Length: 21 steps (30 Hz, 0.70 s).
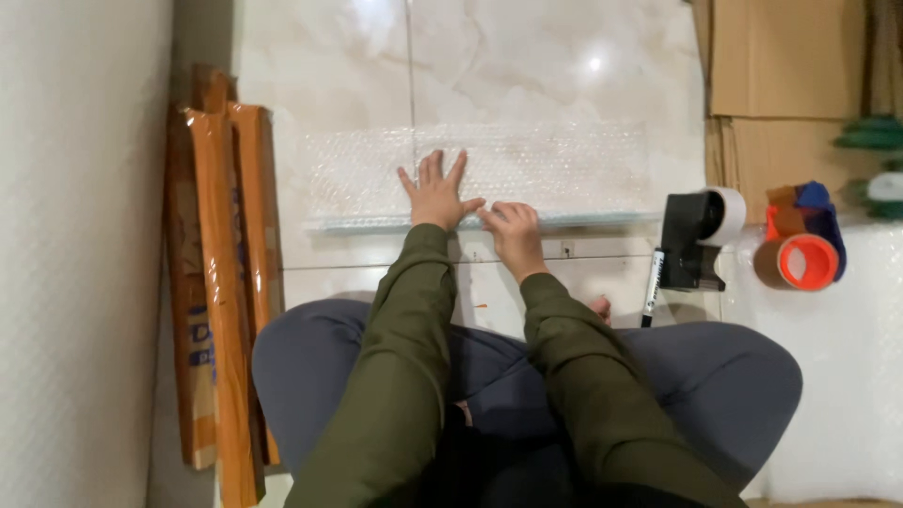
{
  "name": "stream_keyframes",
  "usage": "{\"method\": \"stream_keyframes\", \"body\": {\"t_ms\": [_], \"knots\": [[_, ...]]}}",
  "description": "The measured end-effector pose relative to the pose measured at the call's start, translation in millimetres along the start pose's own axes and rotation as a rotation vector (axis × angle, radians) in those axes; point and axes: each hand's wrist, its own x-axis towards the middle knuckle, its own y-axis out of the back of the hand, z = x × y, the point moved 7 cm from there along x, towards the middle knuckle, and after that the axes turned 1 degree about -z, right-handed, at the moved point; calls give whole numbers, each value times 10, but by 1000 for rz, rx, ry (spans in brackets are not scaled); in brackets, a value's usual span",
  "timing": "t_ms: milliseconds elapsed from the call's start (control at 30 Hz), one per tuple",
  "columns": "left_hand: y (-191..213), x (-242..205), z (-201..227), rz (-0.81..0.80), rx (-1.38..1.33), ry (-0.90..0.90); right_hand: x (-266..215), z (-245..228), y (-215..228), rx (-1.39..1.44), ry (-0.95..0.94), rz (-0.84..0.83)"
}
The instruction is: The person sits on the floor and wraps a blue ruler with bubble wrap. They roll the bubble wrap around the ruler and secure it with tape. Finally, they place the wrapped ruler onto a piece of cardboard.
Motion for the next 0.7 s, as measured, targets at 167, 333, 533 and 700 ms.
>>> {"method": "stream_keyframes", "body": {"t_ms": [167, 333, 533, 700], "knots": [[-256, 159, -62, 267, 92, -179, 91, -5, 35, 11, 5, -50], [-380, -284, -297, 251, 189, -684, 176, -10, 91, 15, -53, -187], [-374, -212, -1703, -51, 260, -243, 299, 48, 68, 108, -186, -390], [-516, -285, -2369, -12, 204, 162, 153, 16, 26, 158, -220, -447]]}}
